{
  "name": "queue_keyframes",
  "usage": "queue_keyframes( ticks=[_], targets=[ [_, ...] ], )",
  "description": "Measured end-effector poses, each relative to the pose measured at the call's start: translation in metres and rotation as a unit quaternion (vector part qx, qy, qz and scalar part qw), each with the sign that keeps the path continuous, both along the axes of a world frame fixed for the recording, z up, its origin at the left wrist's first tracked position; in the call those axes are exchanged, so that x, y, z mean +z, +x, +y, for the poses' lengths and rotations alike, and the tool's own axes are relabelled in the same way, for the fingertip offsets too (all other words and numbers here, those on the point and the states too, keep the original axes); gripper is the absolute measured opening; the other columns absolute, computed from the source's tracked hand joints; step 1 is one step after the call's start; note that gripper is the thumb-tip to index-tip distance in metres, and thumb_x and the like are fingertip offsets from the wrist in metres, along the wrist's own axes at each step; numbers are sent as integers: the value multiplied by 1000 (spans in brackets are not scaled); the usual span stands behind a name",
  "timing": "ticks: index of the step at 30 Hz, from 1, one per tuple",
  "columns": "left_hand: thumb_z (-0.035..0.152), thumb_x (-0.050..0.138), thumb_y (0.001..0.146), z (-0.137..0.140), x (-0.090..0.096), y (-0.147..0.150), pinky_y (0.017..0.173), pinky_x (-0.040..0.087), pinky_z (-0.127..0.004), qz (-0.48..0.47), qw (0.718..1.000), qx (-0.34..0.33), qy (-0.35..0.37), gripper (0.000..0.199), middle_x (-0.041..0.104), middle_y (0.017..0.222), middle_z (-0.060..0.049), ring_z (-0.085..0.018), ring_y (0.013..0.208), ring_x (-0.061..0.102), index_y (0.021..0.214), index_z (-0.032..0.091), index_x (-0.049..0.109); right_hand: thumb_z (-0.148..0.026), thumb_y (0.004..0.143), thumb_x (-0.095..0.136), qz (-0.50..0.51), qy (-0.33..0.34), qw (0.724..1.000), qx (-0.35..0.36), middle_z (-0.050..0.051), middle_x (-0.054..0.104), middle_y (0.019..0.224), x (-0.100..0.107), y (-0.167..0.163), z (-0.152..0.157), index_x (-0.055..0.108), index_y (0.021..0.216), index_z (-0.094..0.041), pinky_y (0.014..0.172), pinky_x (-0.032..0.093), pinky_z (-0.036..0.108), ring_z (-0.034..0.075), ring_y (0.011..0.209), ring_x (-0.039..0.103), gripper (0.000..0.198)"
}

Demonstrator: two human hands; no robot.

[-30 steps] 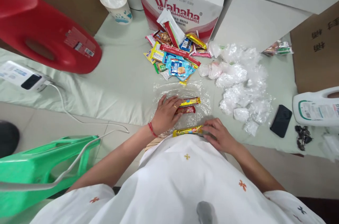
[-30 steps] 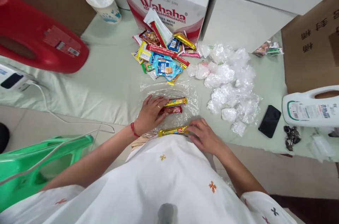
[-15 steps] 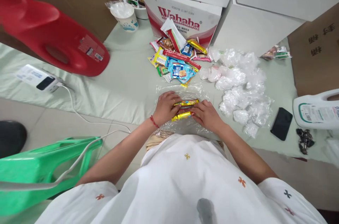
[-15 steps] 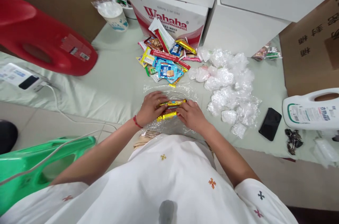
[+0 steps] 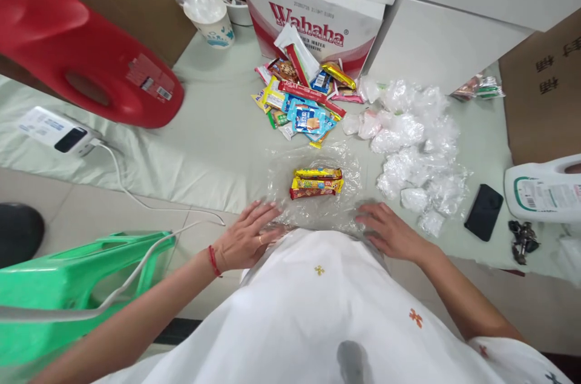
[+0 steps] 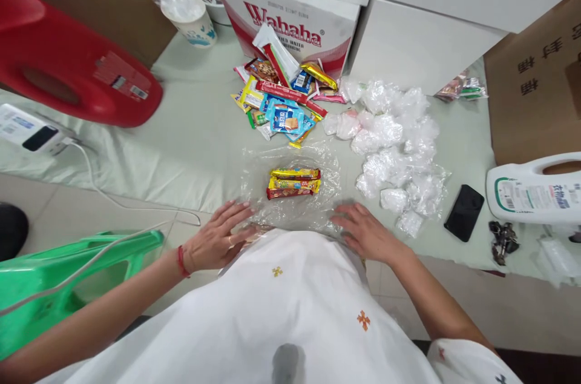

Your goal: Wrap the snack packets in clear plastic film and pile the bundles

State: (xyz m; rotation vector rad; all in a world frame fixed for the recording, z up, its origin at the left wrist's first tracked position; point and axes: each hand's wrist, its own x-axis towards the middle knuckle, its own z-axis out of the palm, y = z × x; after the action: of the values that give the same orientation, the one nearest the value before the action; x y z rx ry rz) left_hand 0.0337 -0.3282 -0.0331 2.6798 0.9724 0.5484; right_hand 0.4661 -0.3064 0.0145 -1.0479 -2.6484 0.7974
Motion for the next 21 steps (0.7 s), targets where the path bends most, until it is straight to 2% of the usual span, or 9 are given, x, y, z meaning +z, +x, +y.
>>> queue_keyframes(
  ticks=[3,6,9,11,13,16,19,21],
  targets=[
    [26,68,90,-5,-13,6,122,38,-57,15,999,27,28,40,65,143,-4,-28,145,50,126,42,67,-31,101,58,6,4,999,-31,14,64,125,-19,1,-10,69,125,-22,94,50,48,27,108,57,28],
    [28,66,93,3,-16,20,122,38,-54,-15,997,75,9,20,71,134,-3,-26,141,54,108,36,75,-29,103,55,52,17,996,-64,11,68,108,-30,-8,-4,74,103,-23,84,51,40,23,94,58,21],
    [28,60,96,14,-8,28,121,36,-56,-54,987,145,-29,16,76,123,-4,-26,138,56,94,30,76,-32,104,54,97,10,992,-81,10,68,108,-22,-15,8,73,99,-23,86,49,40,22,95,59,21],
    [29,55,97,22,-1,29,121,34,-56,-84,977,187,-53,20,78,112,-4,-25,134,59,92,27,74,-37,104,53,128,-23,986,-103,10,68,109,-10,-19,18,70,98,-23,89,49,41,23,98,61,22],
    [30,51,99,33,4,31,122,32,-55,-111,966,224,-72,23,79,100,-4,-23,126,64,89,26,71,-43,103,53,148,-75,973,-157,8,69,99,1,-24,32,68,97,-23,81,49,35,20,88,62,26],
    [35,50,100,57,4,35,120,34,-54,-130,947,283,-82,27,77,91,-4,-23,116,68,82,24,67,-48,99,55,153,-128,941,-274,-1,60,75,6,-36,67,65,96,-21,64,42,27,15,67,52,29],
    [39,57,94,88,-4,37,111,42,-53,-114,927,347,-87,23,75,92,-7,-27,112,67,80,23,66,-41,95,55,120,-116,921,-352,-1,59,73,1,-50,107,66,95,-19,64,40,25,14,66,52,25],
    [38,64,87,107,-7,36,104,47,-55,-96,906,403,-85,16,72,99,-10,-31,111,64,86,22,67,-31,93,54,33,-90,922,-375,1,65,78,-3,-58,127,67,94,-18,67,40,25,16,72,56,19]
  ],
)
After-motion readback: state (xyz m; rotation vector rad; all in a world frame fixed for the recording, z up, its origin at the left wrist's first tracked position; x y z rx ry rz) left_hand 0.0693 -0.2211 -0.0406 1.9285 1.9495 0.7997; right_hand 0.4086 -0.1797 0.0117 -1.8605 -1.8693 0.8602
